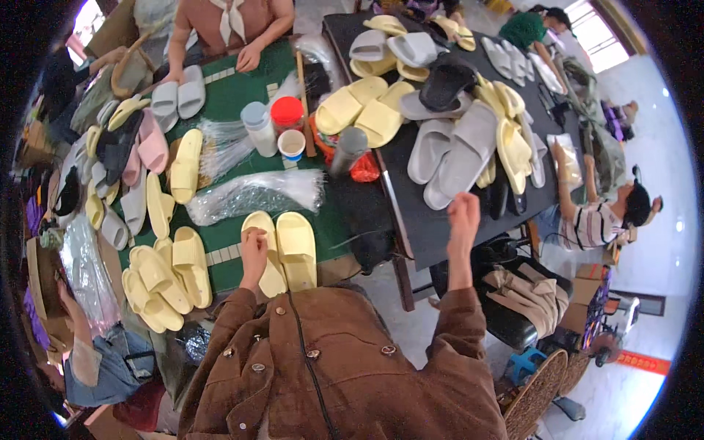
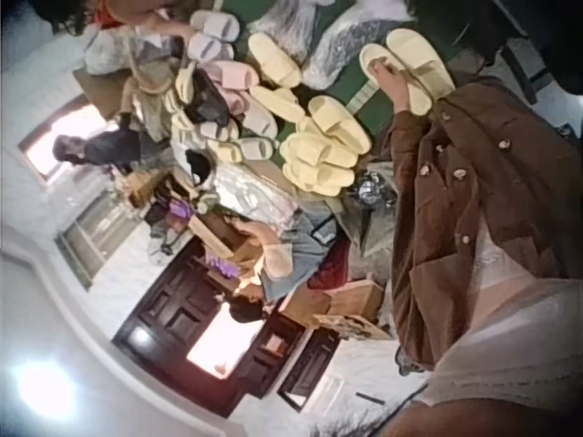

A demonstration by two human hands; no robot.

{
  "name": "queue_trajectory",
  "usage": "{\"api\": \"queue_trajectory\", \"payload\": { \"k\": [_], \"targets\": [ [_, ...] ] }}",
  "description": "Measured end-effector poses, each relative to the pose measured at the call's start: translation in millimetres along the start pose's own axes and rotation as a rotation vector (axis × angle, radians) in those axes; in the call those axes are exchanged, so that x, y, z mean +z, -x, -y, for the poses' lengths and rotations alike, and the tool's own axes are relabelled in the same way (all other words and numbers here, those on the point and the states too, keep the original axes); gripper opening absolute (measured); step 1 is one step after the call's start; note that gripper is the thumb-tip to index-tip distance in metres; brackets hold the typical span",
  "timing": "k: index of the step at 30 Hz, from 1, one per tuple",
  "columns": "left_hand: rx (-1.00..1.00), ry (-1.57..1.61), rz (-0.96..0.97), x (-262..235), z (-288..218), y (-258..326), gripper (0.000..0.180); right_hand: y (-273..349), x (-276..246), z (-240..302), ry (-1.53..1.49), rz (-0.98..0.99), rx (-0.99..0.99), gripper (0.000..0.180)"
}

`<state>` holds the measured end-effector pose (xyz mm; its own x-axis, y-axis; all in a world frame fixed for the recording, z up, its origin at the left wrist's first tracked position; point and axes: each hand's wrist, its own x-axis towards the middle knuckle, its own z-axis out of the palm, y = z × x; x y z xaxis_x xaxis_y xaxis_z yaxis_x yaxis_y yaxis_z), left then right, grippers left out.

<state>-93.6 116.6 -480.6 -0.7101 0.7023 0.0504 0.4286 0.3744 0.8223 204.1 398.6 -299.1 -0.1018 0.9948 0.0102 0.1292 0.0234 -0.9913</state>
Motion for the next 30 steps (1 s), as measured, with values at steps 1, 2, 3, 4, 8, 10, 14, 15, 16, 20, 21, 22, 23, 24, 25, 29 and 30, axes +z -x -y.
{"api": "queue_trajectory", "payload": {
  "k": [1,2,3,4,8,10,14,15,16,20,21,22,23,24,25,29,30],
  "targets": [
    [-0.016,0.014,0.010,1.9,-6.7,0.5,0.018,-17.1,-19.2,-6.6,0.069,-0.021,-0.059,0.014],
    [-0.033,0.024,0.019,2.2,-13.5,0.6,0.021,-34.2,-35.1,-16.9,0.105,-0.043,-0.040,0.015],
    [-0.051,0.033,0.020,2.9,-15.8,1.8,0.023,-48.8,-40.5,-20.1,0.138,-0.058,-0.025,0.017],
    [-0.056,0.003,0.060,2.1,-16.1,3.6,0.029,-62.1,-44.6,-24.4,0.081,-0.022,0.051,0.021],
    [0.058,-0.108,0.041,0.3,-10.2,15.5,0.030,-111.5,-25.9,-36.1,-0.157,0.087,0.249,0.032],
    [0.014,-0.058,0.074,-0.8,-17.1,18.2,0.029,-144.8,-16.7,-47.6,-0.316,0.108,0.326,0.032],
    [0.022,-0.038,0.098,-6.1,-27.2,20.5,0.028,-195.3,-4.8,-64.9,-0.639,-0.027,0.528,0.029],
    [0.047,-0.048,0.106,-7.1,-25.6,21.2,0.028,-200.7,-0.6,-65.6,-0.697,-0.107,0.568,0.029],
    [0.074,-0.057,0.117,-7.0,-23.8,21.9,0.028,-202.7,-1.6,-66.1,-0.726,-0.029,0.533,0.027],
    [0.131,-0.070,0.131,-8.4,-20.9,24.6,0.029,-183.7,8.4,-49.7,-0.684,0.093,0.255,0.019],
    [0.133,-0.077,0.138,-9.3,-18.0,26.9,0.029,-174.0,15.9,-37.9,-0.699,0.082,0.261,0.018],
    [0.136,-0.117,0.141,-10.2,-14.8,28.4,0.030,-165.6,23.3,-24.8,-0.715,0.070,0.268,0.017],
    [0.139,-0.115,0.144,-8.8,-14.0,27.7,0.029,-156.2,21.2,-14.5,-0.727,0.043,0.264,0.016],
    [0.141,-0.114,0.147,-7.7,-13.0,26.8,0.029,-159.9,15.7,-19.8,-0.737,0.110,0.314,0.015],
    [0.142,-0.114,0.149,-8.1,-11.7,27.3,0.028,-162.7,15.1,-29.9,-0.681,0.097,0.383,0.017],
    [0.120,-0.081,0.175,-4.6,-15.2,24.1,0.026,-178.4,-1.5,-59.7,-0.908,0.056,0.714,0.026],
    [0.136,-0.078,0.169,-5.2,-14.3,24.4,0.026,-178.2,4.0,-60.2,-0.956,0.020,0.764,0.028]
  ]
}}
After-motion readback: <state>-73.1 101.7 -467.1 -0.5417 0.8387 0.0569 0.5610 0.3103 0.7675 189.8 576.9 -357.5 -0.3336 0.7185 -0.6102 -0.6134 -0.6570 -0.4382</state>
